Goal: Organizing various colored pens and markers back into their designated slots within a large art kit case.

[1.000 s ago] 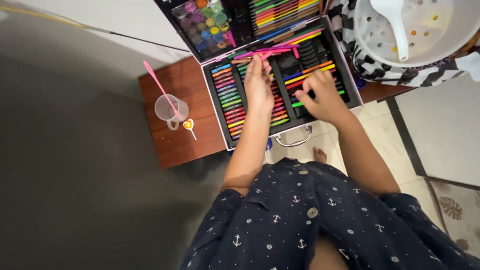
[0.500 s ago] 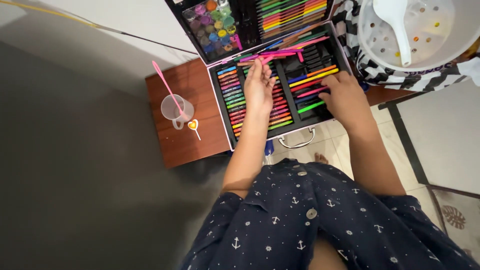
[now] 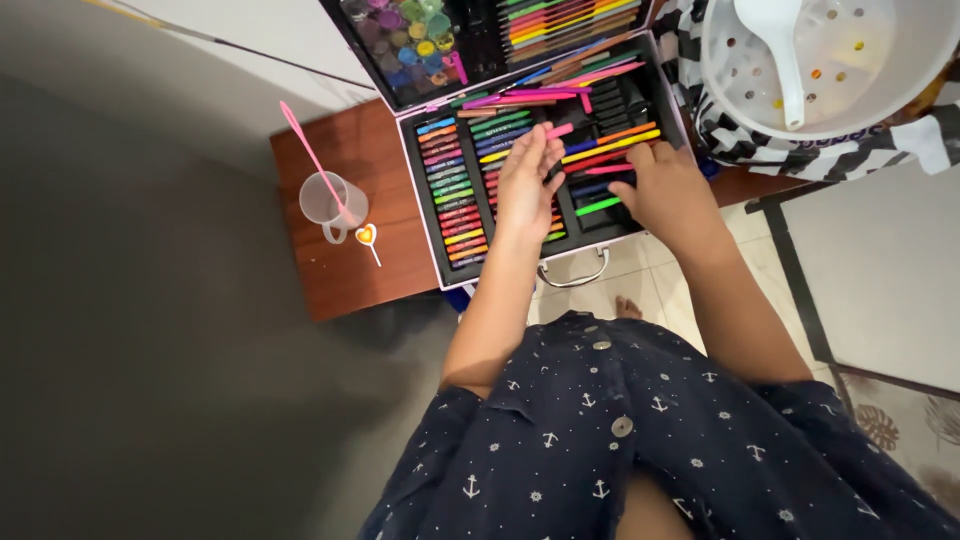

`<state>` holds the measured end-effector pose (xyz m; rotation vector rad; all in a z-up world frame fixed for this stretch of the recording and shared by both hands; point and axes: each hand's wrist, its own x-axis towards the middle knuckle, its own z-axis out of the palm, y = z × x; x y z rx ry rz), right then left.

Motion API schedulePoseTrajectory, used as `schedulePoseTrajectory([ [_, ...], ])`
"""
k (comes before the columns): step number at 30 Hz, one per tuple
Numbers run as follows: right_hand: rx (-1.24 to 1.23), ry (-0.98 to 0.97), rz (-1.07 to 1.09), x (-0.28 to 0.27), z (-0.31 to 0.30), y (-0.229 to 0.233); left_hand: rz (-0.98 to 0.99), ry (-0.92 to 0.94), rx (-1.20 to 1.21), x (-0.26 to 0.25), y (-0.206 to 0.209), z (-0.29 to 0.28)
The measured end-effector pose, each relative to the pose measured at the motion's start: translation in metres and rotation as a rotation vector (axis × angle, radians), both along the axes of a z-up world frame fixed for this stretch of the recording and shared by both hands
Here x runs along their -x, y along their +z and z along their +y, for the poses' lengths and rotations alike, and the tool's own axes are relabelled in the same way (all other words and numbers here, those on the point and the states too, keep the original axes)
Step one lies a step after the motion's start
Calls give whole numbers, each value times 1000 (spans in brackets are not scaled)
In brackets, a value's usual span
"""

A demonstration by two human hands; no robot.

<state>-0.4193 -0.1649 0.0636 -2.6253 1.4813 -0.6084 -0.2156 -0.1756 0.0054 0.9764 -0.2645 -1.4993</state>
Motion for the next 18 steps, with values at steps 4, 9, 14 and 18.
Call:
schedulePoseTrajectory([
  [4, 101, 61, 38, 0, -1, 0, 23, 7, -2, 18, 10, 3],
  [9, 35, -42, 119, -2, -2, -11, 198, 3, 69, 38, 12, 5],
  [14, 184, 50, -32, 6, -5, 19, 187, 109, 138, 37, -8, 3],
  [18, 242, 226, -270, 18, -10, 33, 150, 216, 177, 33, -21, 1],
])
